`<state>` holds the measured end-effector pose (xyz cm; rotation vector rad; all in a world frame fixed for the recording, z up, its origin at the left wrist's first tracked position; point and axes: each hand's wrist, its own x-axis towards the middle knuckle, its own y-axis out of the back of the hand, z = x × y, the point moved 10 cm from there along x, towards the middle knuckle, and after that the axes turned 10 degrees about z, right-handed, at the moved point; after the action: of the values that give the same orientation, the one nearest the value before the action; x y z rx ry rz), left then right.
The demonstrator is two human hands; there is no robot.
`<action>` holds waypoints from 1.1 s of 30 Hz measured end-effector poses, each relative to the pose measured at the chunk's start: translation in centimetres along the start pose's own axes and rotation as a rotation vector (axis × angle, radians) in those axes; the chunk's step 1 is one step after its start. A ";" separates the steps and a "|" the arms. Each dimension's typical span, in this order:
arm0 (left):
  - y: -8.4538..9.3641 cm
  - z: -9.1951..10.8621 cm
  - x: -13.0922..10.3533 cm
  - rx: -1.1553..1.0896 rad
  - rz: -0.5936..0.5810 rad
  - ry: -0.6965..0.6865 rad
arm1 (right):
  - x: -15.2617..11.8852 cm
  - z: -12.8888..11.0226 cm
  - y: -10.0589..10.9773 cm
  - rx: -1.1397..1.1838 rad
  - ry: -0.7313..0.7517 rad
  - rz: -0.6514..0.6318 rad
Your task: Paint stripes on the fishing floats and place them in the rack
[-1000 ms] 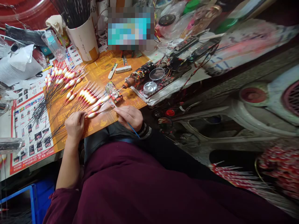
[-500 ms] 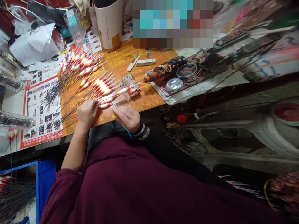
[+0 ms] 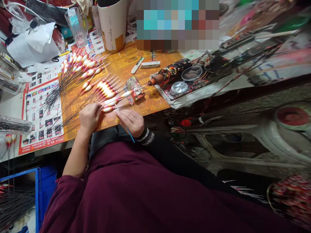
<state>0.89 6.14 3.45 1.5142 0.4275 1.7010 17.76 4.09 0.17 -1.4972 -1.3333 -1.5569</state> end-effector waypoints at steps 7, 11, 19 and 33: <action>-0.1 -0.2 0.0 0.004 -0.035 0.036 | -0.4 0.4 0.0 0.060 -0.036 0.016; -0.2 -0.3 0.0 0.011 -0.041 0.045 | -1.0 0.8 -0.4 0.047 -0.064 -0.030; -0.2 -0.3 0.0 -0.013 -0.041 0.054 | -1.1 0.6 -0.3 -0.015 -0.038 -0.023; -0.3 -0.4 0.0 -0.009 -0.057 0.059 | -0.5 0.3 0.2 0.008 -0.027 0.028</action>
<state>0.65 6.40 3.16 1.4350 0.4884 1.7038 18.10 4.20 -0.28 -1.5311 -1.3268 -1.5172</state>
